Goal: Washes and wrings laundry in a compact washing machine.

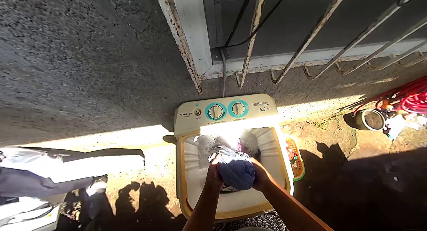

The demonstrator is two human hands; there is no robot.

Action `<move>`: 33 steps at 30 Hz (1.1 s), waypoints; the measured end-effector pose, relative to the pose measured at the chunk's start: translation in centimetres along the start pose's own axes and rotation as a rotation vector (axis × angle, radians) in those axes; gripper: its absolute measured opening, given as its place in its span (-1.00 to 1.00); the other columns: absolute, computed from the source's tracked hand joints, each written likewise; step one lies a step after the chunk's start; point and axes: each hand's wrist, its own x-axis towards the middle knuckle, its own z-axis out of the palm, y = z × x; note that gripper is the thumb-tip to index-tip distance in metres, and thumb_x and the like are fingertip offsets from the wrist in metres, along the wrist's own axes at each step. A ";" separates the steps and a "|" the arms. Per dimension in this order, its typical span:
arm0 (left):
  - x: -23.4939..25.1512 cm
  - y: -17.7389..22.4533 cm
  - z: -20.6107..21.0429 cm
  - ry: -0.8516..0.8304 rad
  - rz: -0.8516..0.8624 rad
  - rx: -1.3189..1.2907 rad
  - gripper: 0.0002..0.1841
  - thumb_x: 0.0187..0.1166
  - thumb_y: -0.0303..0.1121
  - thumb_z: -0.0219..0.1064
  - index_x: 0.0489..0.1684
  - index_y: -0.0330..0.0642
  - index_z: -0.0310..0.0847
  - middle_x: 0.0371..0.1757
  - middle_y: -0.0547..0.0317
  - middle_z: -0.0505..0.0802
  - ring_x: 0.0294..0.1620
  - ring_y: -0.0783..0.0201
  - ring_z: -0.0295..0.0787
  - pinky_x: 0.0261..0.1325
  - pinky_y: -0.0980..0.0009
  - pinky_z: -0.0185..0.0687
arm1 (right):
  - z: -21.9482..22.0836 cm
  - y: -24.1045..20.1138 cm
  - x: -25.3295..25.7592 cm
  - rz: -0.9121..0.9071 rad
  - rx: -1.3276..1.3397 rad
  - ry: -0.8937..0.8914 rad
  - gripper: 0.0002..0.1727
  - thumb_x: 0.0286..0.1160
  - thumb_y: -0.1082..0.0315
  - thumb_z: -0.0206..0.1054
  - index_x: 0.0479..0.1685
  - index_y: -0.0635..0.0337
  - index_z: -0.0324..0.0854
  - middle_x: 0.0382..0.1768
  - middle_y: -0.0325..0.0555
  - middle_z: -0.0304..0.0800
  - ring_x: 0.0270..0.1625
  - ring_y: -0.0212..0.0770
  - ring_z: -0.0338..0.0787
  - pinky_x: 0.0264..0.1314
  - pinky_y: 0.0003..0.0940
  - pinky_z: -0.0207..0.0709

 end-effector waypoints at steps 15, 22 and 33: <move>-5.0 1.5 -0.4 -0.410 0.337 0.512 -0.54 0.20 -0.07 0.65 0.04 -0.05 0.77 -0.04 0.49 0.90 0.04 0.60 0.80 0.17 0.54 0.73 | 2.2 -1.3 1.3 -0.148 0.003 -0.354 -0.62 0.84 0.44 -0.18 0.18 0.25 0.61 -0.07 -0.26 0.86 0.05 -0.49 0.79 0.23 -0.51 0.66; -2.8 2.1 0.9 -0.106 0.155 -0.063 -0.58 0.90 -0.12 -0.24 0.17 -0.10 0.55 -0.03 0.16 0.90 0.08 0.28 0.87 0.19 0.21 0.82 | 6.8 -3.9 -1.3 -0.396 -0.258 0.073 -0.87 0.32 0.58 0.51 -0.21 0.29 0.70 -0.39 -0.23 0.85 -0.29 -0.45 0.82 -0.11 -0.47 0.76; 3.9 4.3 4.7 -0.832 0.068 1.512 -0.71 0.63 -0.57 0.14 0.09 -0.64 0.68 0.11 -0.26 0.86 0.23 0.26 0.76 0.39 0.45 0.51 | 6.7 -0.3 -4.0 -1.441 -1.452 0.025 -0.87 0.26 0.25 0.43 -0.54 0.04 0.76 -0.39 -0.20 0.82 -0.23 -0.14 0.82 -0.24 -0.21 0.68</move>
